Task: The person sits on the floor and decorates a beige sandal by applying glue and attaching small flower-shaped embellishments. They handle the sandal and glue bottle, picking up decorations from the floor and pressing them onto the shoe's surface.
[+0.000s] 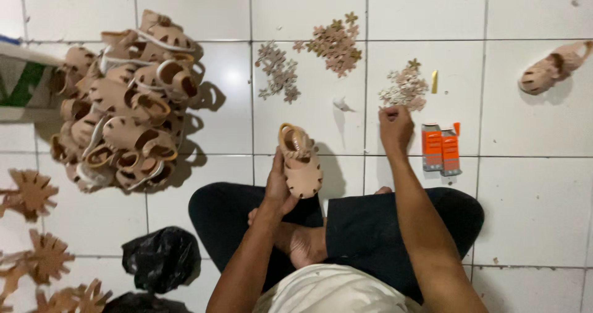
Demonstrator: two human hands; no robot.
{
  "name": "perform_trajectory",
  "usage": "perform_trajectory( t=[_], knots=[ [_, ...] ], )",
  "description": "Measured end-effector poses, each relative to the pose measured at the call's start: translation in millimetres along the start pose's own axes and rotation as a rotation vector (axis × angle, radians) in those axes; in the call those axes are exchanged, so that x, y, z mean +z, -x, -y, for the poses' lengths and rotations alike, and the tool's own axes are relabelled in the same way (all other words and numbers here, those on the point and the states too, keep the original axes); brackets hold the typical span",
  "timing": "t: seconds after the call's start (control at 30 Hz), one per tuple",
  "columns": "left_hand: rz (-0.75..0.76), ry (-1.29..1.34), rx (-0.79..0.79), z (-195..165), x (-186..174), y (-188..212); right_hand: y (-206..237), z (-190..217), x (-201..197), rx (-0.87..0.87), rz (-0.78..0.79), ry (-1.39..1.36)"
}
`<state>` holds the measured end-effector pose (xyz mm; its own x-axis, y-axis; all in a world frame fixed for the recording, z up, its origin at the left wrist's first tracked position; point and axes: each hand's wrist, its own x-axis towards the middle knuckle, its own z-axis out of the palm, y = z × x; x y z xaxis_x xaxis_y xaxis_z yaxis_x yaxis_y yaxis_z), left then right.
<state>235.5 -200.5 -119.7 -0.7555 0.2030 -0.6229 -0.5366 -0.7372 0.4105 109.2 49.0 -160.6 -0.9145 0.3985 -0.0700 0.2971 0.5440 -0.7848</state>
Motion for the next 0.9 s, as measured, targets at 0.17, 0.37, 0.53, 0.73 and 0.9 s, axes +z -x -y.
perform_trajectory(
  t=[0.17,0.37,0.53,0.73,0.9],
  knots=[
    [0.142,0.035,0.037,6,1,-7,39,11,-39,0.088,0.279,-0.492],
    [0.303,0.069,0.072,13,16,-4,110,47,-95,0.275,0.484,-0.463],
    [0.154,0.025,0.038,21,22,2,148,61,-105,0.088,0.657,-0.516],
    [0.152,0.043,0.034,28,18,8,167,63,-99,-0.008,0.711,-0.359],
    [0.252,0.09,0.101,31,17,11,173,68,-98,0.0,0.722,-0.251]
  ],
)
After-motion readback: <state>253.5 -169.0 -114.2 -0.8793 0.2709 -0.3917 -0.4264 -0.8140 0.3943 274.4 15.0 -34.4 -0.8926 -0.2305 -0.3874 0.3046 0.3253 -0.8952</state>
